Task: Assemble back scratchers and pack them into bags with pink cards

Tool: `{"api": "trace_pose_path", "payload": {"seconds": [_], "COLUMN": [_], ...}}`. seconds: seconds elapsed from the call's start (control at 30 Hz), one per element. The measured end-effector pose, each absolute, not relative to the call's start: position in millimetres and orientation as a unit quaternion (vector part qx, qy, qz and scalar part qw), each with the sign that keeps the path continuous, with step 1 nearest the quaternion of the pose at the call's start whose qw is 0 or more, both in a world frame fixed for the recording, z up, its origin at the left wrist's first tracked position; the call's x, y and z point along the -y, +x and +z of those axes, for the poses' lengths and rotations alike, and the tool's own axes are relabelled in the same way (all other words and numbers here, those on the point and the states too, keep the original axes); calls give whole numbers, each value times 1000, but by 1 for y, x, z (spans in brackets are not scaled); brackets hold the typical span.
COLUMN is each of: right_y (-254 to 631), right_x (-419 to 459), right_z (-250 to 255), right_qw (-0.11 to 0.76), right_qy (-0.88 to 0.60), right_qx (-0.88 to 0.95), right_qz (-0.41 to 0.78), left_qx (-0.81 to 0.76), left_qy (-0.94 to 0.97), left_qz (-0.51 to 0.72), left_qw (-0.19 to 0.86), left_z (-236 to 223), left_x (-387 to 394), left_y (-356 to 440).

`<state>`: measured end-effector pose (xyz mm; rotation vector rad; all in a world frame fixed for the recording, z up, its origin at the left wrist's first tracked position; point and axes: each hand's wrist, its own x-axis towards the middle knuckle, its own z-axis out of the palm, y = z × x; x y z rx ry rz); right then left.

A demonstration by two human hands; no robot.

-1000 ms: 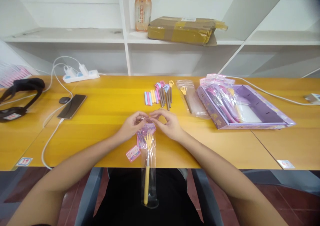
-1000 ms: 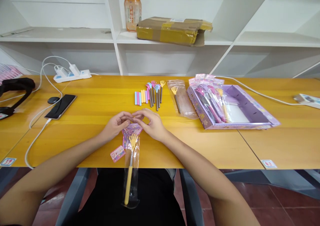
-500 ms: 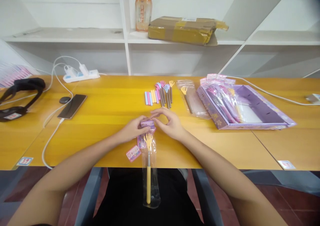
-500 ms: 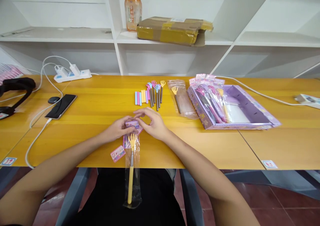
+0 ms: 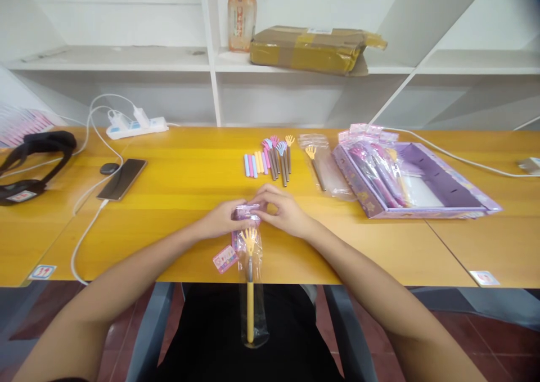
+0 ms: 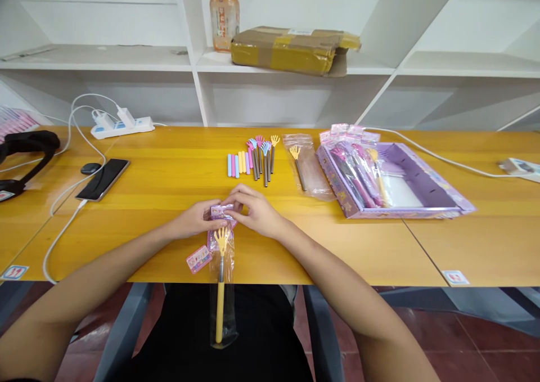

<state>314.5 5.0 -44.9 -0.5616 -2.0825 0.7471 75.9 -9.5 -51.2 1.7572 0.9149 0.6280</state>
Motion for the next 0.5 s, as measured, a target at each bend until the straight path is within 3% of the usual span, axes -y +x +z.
{"api": "trace_pose_path", "payload": {"seconds": [0.5], "right_y": [318], "right_x": [-10], "right_z": [-64], "right_qw": [266], "right_qy": [-248], "right_qx": [732], "right_qz": [576], "left_qx": [-368], "left_qy": [771], "left_qz": [213], "left_qw": [474], "left_z": [-50], "left_x": [7], "left_y": [71]}}
